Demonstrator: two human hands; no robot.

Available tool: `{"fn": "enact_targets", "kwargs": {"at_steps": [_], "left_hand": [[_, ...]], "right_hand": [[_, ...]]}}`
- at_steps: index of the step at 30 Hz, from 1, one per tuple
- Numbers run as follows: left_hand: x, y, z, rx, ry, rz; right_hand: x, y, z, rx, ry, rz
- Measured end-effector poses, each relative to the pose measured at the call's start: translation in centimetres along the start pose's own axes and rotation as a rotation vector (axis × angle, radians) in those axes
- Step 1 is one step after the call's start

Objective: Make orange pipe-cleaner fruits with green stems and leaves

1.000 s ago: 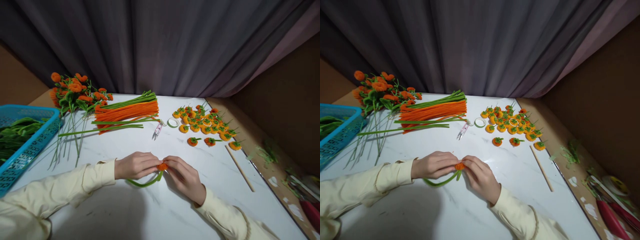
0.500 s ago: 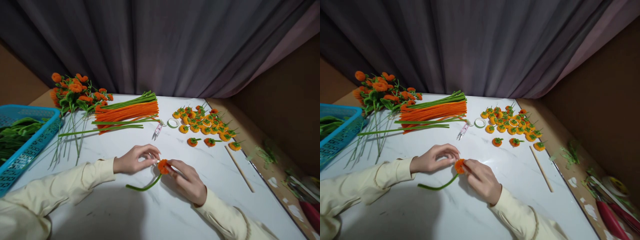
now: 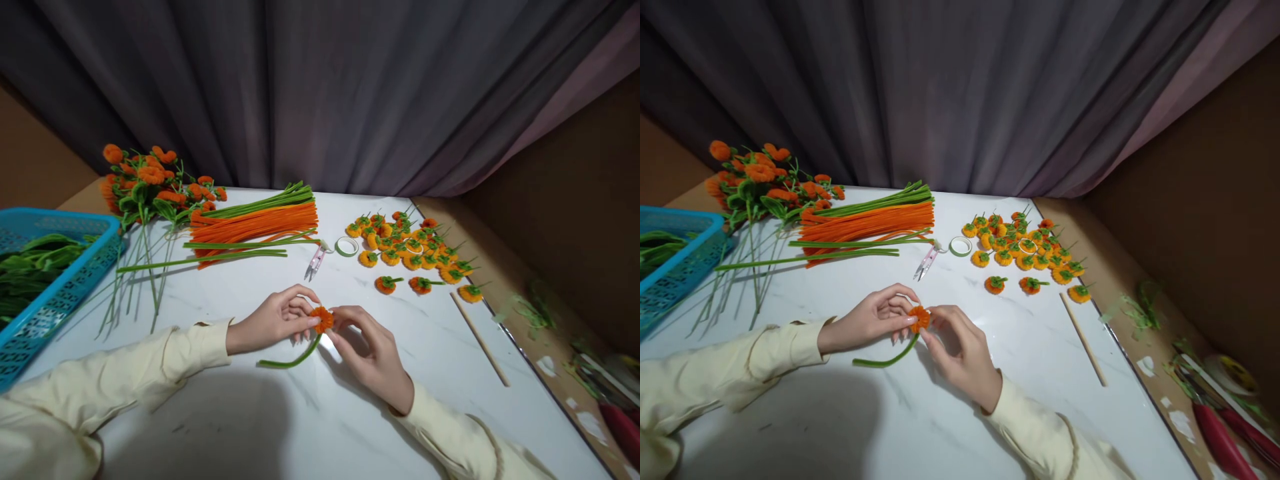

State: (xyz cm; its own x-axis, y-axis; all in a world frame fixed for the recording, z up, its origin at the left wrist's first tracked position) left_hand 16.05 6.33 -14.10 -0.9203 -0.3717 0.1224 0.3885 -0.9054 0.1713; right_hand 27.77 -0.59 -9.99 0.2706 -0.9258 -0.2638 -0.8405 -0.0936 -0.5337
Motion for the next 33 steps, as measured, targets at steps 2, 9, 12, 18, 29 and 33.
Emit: {"fn": "enact_targets", "kwargs": {"at_steps": [2,9,12,18,29,33], "left_hand": [[0.1,0.1,0.0,-0.018,0.003,0.002],[0.3,0.5,0.3,-0.110,0.028,-0.016],[0.3,0.4,0.3,-0.134,0.023,-0.016],[0.3,0.5,0.3,-0.128,0.011,-0.015],[0.7,0.5,1.4,-0.339,0.143,0.020],[0.4,0.4,0.5,-0.194,0.064,0.020]], "right_hand": [[0.0,0.5,1.0,-0.091,0.082,-0.030],[0.2,1.1,2.1,-0.291,0.141,-0.026],[0.3,1.1,2.2,-0.308,0.150,-0.025],[0.2,1.2,2.3,-0.337,0.156,-0.040],[0.1,1.2,2.2,-0.344,0.152,-0.042],[0.1,1.3,1.9,-0.343,0.116,-0.033]]}}
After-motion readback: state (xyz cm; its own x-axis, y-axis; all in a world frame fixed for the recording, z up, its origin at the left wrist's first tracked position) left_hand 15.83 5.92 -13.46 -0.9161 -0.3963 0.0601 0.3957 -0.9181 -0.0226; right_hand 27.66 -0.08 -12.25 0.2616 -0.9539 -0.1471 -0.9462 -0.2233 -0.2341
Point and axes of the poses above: each hand's wrist, its own x-axis away from the middle knuckle, its own y-axis out of the palm, z = x × y, the point moved 7 cm from there along -x, towards the middle knuckle, and after that the axes turned 15 degrees about -z, right-handed, at the moved point
